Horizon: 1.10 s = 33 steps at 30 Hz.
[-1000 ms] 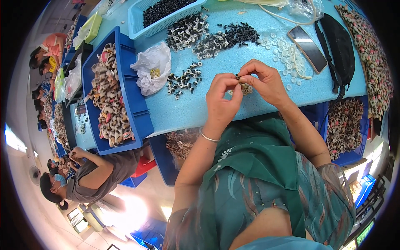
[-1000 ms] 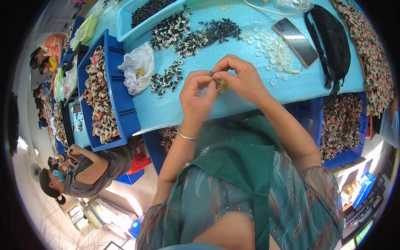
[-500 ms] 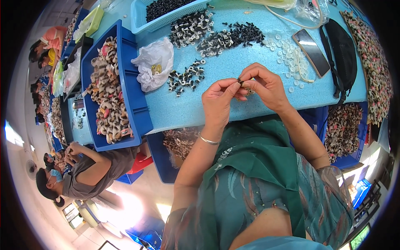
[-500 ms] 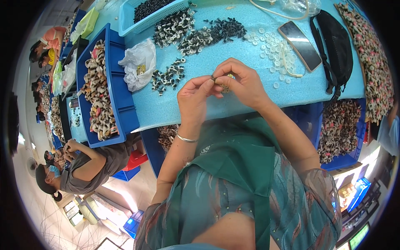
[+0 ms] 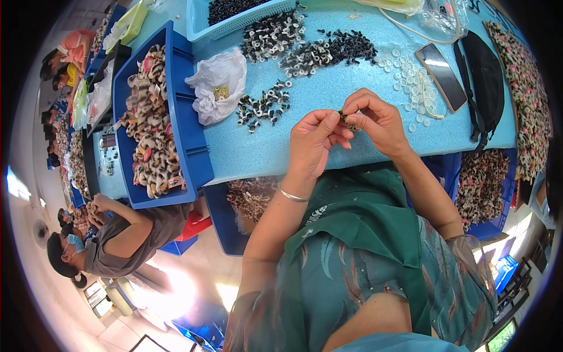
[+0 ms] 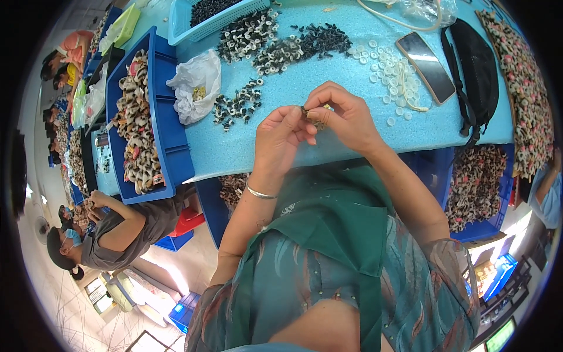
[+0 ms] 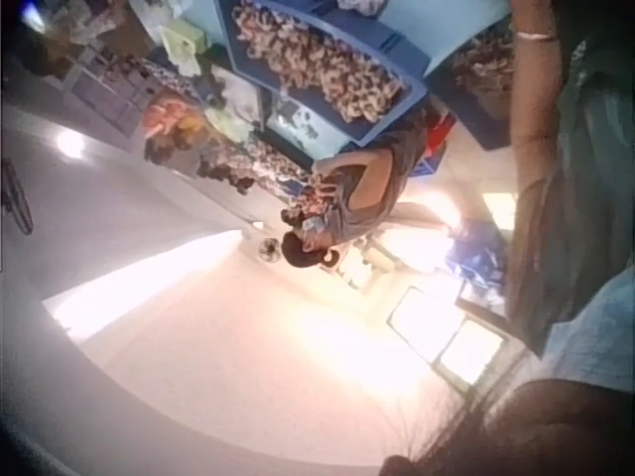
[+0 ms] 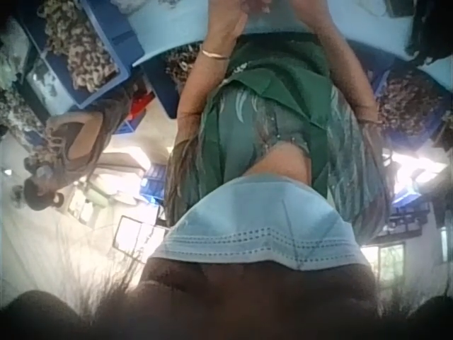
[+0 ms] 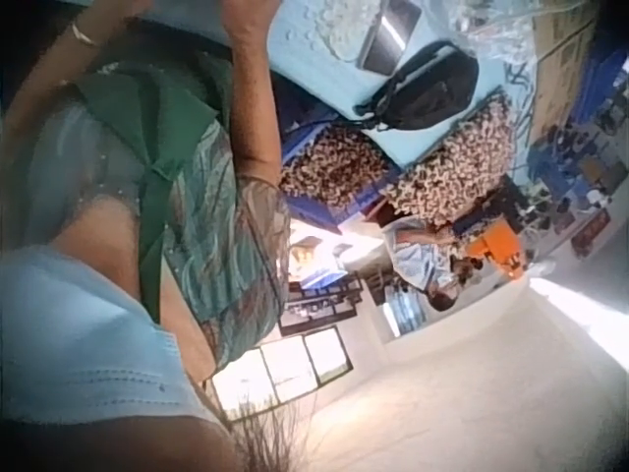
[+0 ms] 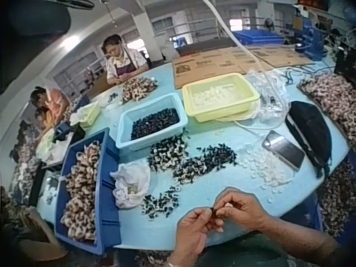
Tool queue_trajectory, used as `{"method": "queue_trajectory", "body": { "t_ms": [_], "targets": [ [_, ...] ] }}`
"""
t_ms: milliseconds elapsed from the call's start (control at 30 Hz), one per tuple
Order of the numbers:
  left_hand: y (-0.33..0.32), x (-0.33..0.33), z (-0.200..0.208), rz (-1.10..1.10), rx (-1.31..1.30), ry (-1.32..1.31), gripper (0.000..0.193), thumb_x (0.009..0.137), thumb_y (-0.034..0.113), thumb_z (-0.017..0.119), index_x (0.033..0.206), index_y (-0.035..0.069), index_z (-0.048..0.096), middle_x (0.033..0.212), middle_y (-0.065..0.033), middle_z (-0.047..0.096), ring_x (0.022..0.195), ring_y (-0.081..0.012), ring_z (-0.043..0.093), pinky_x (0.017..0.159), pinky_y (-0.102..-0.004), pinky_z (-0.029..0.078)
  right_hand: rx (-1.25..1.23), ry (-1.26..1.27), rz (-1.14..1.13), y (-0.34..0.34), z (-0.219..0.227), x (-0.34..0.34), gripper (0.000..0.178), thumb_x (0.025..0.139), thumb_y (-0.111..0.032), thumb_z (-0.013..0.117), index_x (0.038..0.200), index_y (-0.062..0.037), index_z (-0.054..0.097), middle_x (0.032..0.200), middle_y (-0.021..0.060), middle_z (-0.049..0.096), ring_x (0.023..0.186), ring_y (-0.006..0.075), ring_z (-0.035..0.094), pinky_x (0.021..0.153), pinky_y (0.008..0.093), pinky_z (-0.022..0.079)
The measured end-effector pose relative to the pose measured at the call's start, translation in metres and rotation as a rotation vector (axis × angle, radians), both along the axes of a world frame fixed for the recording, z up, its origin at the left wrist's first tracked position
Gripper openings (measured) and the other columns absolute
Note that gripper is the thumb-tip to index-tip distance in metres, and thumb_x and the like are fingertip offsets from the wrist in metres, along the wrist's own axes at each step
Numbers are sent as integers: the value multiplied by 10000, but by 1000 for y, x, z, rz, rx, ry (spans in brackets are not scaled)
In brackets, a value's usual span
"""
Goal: The person sorts and assembles small plastic button components by hand at a workshop table, taking them from bins and placing them into containers.
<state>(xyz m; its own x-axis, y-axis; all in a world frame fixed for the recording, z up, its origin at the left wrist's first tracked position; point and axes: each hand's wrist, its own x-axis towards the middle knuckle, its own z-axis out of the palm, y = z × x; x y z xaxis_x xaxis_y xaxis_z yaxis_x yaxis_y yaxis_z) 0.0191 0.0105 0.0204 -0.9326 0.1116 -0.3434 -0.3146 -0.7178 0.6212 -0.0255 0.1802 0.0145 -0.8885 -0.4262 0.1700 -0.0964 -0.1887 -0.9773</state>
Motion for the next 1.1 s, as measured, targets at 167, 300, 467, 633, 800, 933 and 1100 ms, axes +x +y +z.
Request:
{"method": "queue_trajectory", "body": {
  "t_ms": [167,300,467,633,800,933,1100],
  "targets": [
    [1,-1,0,13,-36,19,140,898,33,691,1007,-41,642,875,-149,697,702,-212,685,574,-333,587,-7,-38,-15,-1,2,-1,100,883,29,642,982,15,647,1042,79,599,964,146,589,868,285,490],
    [1,-3,-3,51,-96,78,136,888,25,698,994,-43,648,864,-144,699,686,-191,674,573,-324,588,-50,-84,-3,1,3,-1,99,889,23,639,988,17,645,1043,71,598,971,140,587,877,285,485],
    [1,-6,-2,66,-125,37,89,889,-12,662,974,-36,651,890,-158,697,687,-205,655,586,-345,569,-64,-106,-14,5,2,-1,89,895,20,637,984,20,645,1046,66,603,977,138,587,878,285,485],
    [3,-4,-1,101,-168,65,93,887,-8,665,972,-42,648,889,-156,700,679,-199,655,593,-335,570,-67,-123,-4,7,1,3,88,899,16,637,987,23,641,1048,67,615,975,133,591,876,284,486],
    [4,0,2,98,-359,178,96,893,-6,670,976,-46,646,872,-141,704,693,-189,671,637,-311,573,-84,-177,11,4,6,4,87,913,14,623,997,32,627,1065,80,632,967,130,604,863,290,502],
    [7,3,4,99,-458,231,85,900,-6,665,974,-43,644,886,-137,702,709,-186,676,647,-305,572,-117,-225,45,5,6,5,87,913,12,624,998,32,625,1064,86,634,969,131,607,861,292,506],
    [10,4,8,133,-418,195,70,932,16,634,982,-33,640,888,-118,690,719,-180,671,641,-294,558,-45,-185,10,6,4,6,72,906,9,631,976,24,636,1030,71,633,941,129,603,844,291,506]
  ]
}}
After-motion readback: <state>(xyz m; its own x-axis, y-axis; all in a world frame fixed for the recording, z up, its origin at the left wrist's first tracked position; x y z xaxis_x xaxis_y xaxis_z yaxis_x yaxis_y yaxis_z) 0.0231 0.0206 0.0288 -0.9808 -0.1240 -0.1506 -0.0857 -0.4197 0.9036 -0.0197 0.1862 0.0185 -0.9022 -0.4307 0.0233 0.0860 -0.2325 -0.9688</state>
